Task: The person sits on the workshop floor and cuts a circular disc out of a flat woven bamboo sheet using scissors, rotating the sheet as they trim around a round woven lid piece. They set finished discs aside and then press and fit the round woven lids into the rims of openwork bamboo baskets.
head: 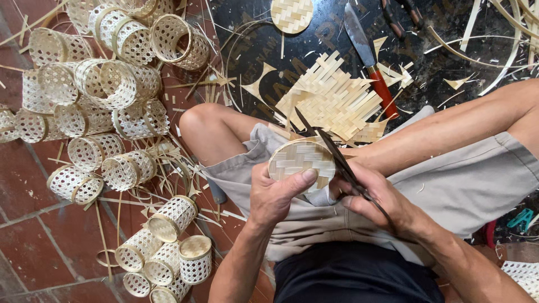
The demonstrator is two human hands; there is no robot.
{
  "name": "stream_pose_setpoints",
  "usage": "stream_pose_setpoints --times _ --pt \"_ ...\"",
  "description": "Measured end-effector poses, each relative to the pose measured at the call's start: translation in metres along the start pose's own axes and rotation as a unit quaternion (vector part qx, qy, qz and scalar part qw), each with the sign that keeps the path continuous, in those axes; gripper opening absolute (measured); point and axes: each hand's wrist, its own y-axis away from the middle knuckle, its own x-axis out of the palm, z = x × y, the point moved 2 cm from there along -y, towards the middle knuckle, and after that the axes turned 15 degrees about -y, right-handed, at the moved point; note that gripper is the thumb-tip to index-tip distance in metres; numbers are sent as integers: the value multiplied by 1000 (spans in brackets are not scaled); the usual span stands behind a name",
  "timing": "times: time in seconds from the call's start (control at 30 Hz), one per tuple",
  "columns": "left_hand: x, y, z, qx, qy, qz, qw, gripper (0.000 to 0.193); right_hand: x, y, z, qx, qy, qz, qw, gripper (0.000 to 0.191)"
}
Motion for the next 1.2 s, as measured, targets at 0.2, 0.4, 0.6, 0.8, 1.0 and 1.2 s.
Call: stream_pose_setpoints --times 0.2,0.4,0.6,0.8,1.0,1.2 --pt "0 1 -1 -27 -6 5 1000 31 -3 0 4 14 28 -7 999 50" --pt "-6 3 -1 -33 -30 24 999 29 -18 6 -4 36 70 20 997 46" --pt "-8 1 -8 -43 -63 65 995 31 -33 4 6 -9 184 79 980 40" --pt "-5 1 -7 -76 -89 80 990 32 -34 3 18 -39 163 89 982 60" --pt "-10 0 -11 -55 -90 127 986 32 -42 2 16 38 245 68 966 61" --pt "-9 0 -14 -60 -108 137 983 31 -45 3 19 -12 225 94 970 44"
